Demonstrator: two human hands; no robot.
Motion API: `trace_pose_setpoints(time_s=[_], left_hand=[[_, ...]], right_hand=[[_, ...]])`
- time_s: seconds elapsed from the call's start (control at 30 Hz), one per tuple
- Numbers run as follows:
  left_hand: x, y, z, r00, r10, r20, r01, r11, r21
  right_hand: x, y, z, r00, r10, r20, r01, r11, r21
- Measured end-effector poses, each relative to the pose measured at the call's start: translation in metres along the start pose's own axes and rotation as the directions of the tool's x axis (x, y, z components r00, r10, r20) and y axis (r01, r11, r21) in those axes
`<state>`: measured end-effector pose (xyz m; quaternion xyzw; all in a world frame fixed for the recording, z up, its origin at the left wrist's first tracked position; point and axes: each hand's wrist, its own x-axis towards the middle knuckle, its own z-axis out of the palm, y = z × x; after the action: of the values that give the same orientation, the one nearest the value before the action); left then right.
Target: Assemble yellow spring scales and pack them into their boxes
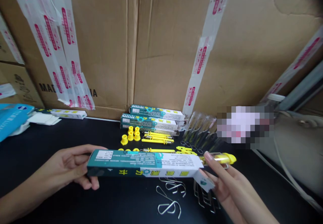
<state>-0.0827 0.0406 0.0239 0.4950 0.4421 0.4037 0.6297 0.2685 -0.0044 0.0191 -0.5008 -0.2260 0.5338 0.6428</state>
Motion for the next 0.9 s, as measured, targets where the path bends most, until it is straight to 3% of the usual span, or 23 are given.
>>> trace_pose_setpoints(time_s=[0.13, 0.3, 0.67, 0.9], left_hand=[[-0.009, 0.010, 0.013, 0.998, -0.009, -0.069, 0.004, 0.998, -0.070], [-0.013, 0.016, 0.018, 0.995, -0.017, -0.098, 0.016, 1.000, -0.009], [-0.015, 0.006, 0.020, 0.977, 0.040, -0.208, 0.000, 0.982, 0.188], [-0.010, -0.001, 0.016, 0.950, 0.146, -0.277, -0.087, 0.973, 0.215]], right_hand=[[0.001, 0.000, 0.000, 1.000, 0.026, 0.009, -0.026, 1.000, 0.003], [0.000, -0.001, -0.002, 0.997, 0.074, 0.027, -0.074, 0.997, -0.014], [0.005, 0.004, -0.005, 1.000, 0.029, -0.004, -0.029, 1.000, -0.004], [-0.001, -0.003, 0.002, 0.999, -0.018, -0.048, 0.020, 0.999, 0.043]])
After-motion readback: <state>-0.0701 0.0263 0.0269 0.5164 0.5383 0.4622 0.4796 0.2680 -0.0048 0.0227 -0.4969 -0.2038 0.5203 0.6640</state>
